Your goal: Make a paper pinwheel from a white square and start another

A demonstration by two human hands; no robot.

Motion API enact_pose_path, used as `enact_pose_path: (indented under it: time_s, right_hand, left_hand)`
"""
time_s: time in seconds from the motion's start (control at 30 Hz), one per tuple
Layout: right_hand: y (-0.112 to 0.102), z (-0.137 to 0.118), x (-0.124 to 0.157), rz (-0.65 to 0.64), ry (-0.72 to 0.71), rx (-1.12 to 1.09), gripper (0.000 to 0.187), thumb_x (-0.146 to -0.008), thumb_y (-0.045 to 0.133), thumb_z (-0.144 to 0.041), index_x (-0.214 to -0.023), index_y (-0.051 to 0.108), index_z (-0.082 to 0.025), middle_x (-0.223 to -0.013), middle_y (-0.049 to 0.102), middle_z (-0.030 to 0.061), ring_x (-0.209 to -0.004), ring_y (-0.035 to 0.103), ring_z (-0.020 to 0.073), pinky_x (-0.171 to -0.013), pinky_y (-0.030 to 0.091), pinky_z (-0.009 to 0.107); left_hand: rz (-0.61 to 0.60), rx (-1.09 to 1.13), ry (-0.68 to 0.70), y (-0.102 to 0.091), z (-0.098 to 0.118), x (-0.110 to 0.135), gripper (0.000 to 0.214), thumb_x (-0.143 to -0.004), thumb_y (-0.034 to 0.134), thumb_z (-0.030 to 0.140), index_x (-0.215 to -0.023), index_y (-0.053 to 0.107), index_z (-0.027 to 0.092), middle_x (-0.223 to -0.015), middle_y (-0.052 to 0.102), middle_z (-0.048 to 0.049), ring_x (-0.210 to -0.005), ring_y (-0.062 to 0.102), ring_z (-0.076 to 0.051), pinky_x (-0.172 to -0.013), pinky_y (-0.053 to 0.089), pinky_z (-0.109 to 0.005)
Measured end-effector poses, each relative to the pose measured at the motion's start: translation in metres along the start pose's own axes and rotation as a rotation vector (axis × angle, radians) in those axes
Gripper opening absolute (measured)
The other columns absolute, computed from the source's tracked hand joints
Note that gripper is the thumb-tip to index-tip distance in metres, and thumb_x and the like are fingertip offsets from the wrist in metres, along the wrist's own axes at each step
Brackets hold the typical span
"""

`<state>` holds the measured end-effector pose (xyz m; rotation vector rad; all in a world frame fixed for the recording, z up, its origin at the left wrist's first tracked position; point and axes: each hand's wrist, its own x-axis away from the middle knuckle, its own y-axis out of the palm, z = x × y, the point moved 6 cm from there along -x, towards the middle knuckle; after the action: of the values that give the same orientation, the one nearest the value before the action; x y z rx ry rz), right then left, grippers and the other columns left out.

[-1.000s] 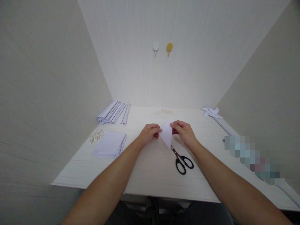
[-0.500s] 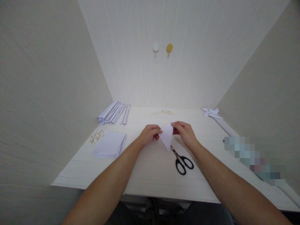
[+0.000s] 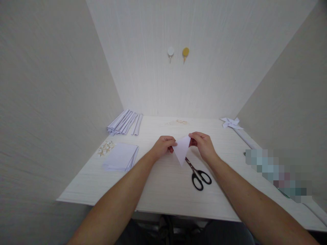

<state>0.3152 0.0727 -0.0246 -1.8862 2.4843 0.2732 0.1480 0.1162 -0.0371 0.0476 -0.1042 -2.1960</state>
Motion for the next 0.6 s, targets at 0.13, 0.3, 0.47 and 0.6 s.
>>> enact_pose_path:
  time_s: [0.13,0.3,0.47,0.6]
  right_hand:
    - [0.003,0.001,0.001,-0.038,0.029,0.018,0.031,-0.068,0.08,-0.046,-0.062,0.066,-0.019,-0.055,0.063,0.0003,-0.052,0.058,0.0151,-0.055,0.05,0.03]
    - [0.008,0.003,0.003,-0.098,0.072,0.05,0.031,-0.068,0.079,-0.045,-0.059,0.067,-0.018,-0.058,0.065,0.0021,-0.052,0.058,0.0141,-0.055,0.049,0.029]
    - [0.012,0.005,0.005,-0.14,0.116,0.071,0.025,-0.066,0.079,-0.04,-0.059,0.069,-0.018,-0.057,0.066,0.0015,-0.054,0.059,0.0146,-0.057,0.049,0.029]
    - [0.012,0.007,0.005,-0.14,0.128,0.06,0.021,-0.066,0.079,-0.037,-0.061,0.07,-0.018,-0.056,0.064,-0.0007,-0.055,0.056,0.0133,-0.057,0.046,0.026]
  left_hand:
    - [0.029,0.026,0.012,-0.002,0.0,0.0,0.016,-0.06,0.069,0.027,-0.054,0.06,0.016,-0.051,0.055,0.0012,-0.046,0.049,-0.01,-0.05,0.036,-0.024]
    - [0.12,0.064,0.05,-0.011,0.001,-0.002,0.016,-0.063,0.069,0.028,-0.057,0.06,0.016,-0.05,0.053,0.0025,-0.046,0.049,-0.009,-0.051,0.038,-0.024]
    - [0.191,0.084,0.08,-0.018,0.001,-0.003,0.017,-0.066,0.072,0.029,-0.061,0.062,0.016,-0.053,0.055,0.0017,-0.048,0.049,-0.009,-0.052,0.039,-0.024]
    - [0.199,0.09,0.081,-0.017,0.002,-0.003,0.023,-0.066,0.076,0.033,-0.061,0.062,0.016,-0.055,0.055,0.001,-0.049,0.05,-0.01,-0.052,0.041,-0.024]
